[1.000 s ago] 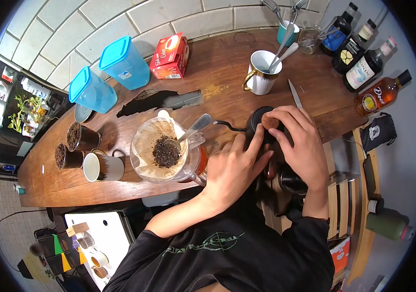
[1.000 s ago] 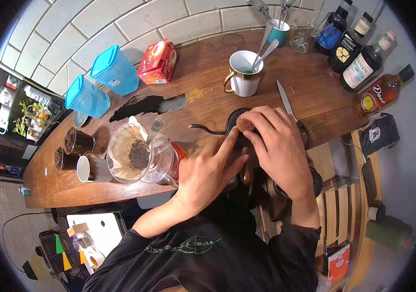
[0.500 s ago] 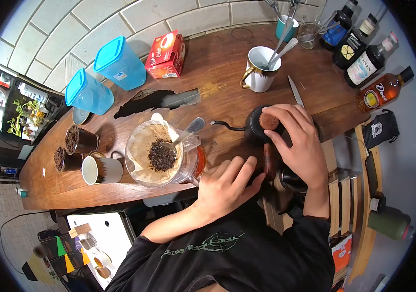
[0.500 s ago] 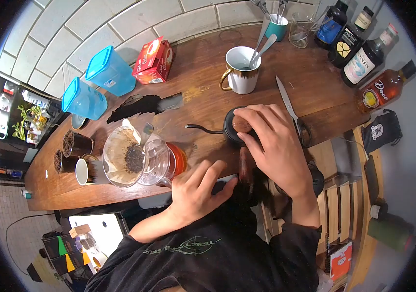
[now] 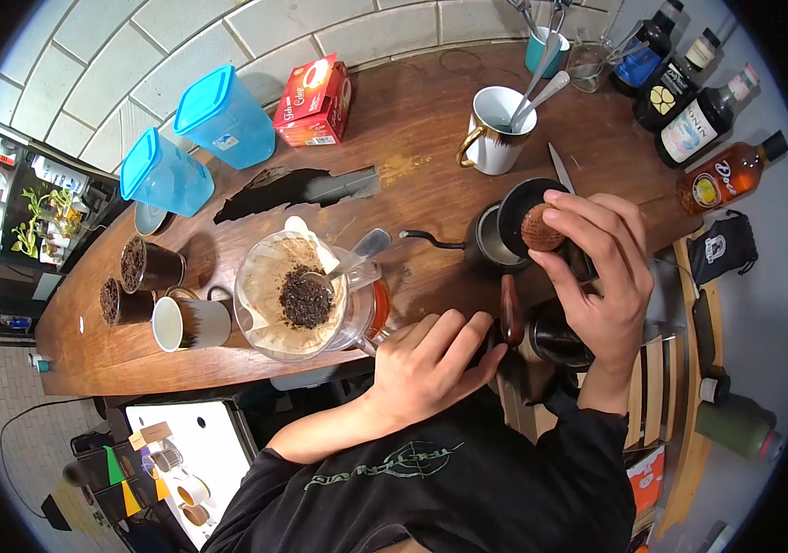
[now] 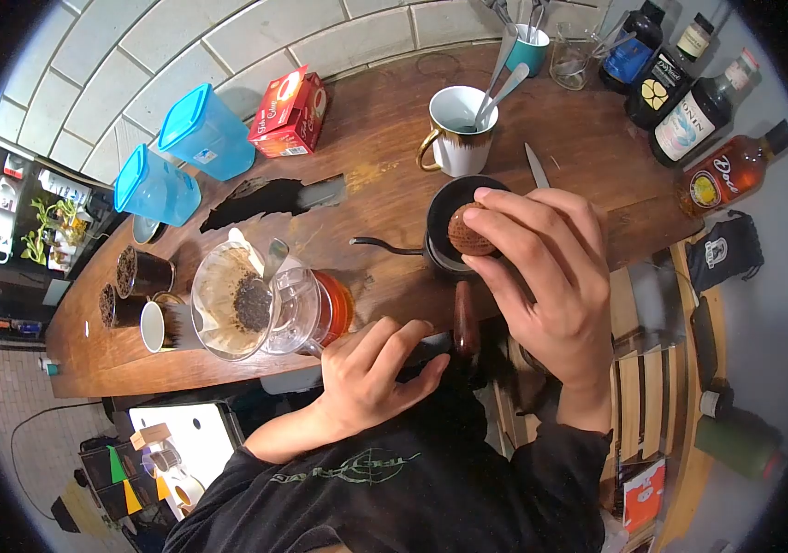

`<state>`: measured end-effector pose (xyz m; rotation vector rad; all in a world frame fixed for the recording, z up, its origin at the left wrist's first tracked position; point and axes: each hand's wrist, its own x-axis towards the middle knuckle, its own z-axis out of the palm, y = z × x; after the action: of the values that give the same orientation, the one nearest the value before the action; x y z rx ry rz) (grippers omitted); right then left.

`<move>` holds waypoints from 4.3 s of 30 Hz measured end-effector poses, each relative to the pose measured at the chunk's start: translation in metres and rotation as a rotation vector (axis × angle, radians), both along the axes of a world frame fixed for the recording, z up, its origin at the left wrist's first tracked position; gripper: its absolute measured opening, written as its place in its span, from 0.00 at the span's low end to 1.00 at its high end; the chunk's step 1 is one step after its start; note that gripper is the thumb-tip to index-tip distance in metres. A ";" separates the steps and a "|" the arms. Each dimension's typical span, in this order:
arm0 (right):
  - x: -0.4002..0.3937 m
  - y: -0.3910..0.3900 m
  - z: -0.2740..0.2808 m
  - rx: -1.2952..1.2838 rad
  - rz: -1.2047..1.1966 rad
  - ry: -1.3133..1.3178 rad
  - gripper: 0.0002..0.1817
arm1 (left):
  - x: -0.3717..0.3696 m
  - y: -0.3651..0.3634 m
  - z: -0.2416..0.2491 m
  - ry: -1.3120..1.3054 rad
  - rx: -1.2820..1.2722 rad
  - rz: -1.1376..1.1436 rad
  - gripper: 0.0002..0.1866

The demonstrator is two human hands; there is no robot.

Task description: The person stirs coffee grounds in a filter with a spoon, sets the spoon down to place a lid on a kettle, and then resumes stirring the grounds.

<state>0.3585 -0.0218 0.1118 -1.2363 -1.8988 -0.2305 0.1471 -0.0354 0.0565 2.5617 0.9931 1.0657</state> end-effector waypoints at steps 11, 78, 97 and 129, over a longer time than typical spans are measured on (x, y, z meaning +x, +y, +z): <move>0.001 0.006 -0.012 -0.155 0.001 -0.007 0.21 | -0.001 0.003 -0.002 -0.048 -0.031 -0.022 0.19; -0.108 0.022 0.044 -0.336 0.513 0.221 0.06 | -0.136 0.031 -0.065 -0.553 -0.319 0.099 0.49; -0.136 0.018 0.045 -0.286 0.508 0.064 0.09 | -0.138 0.032 -0.052 -0.423 -0.118 0.079 0.40; -0.130 0.013 0.048 -0.270 0.624 0.206 0.07 | -0.137 0.028 -0.054 -0.425 -0.165 0.102 0.40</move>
<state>0.2285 -0.0091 0.1602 -0.7366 -2.0694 0.4772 0.0103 -0.0078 0.0022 2.0512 1.0500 1.4117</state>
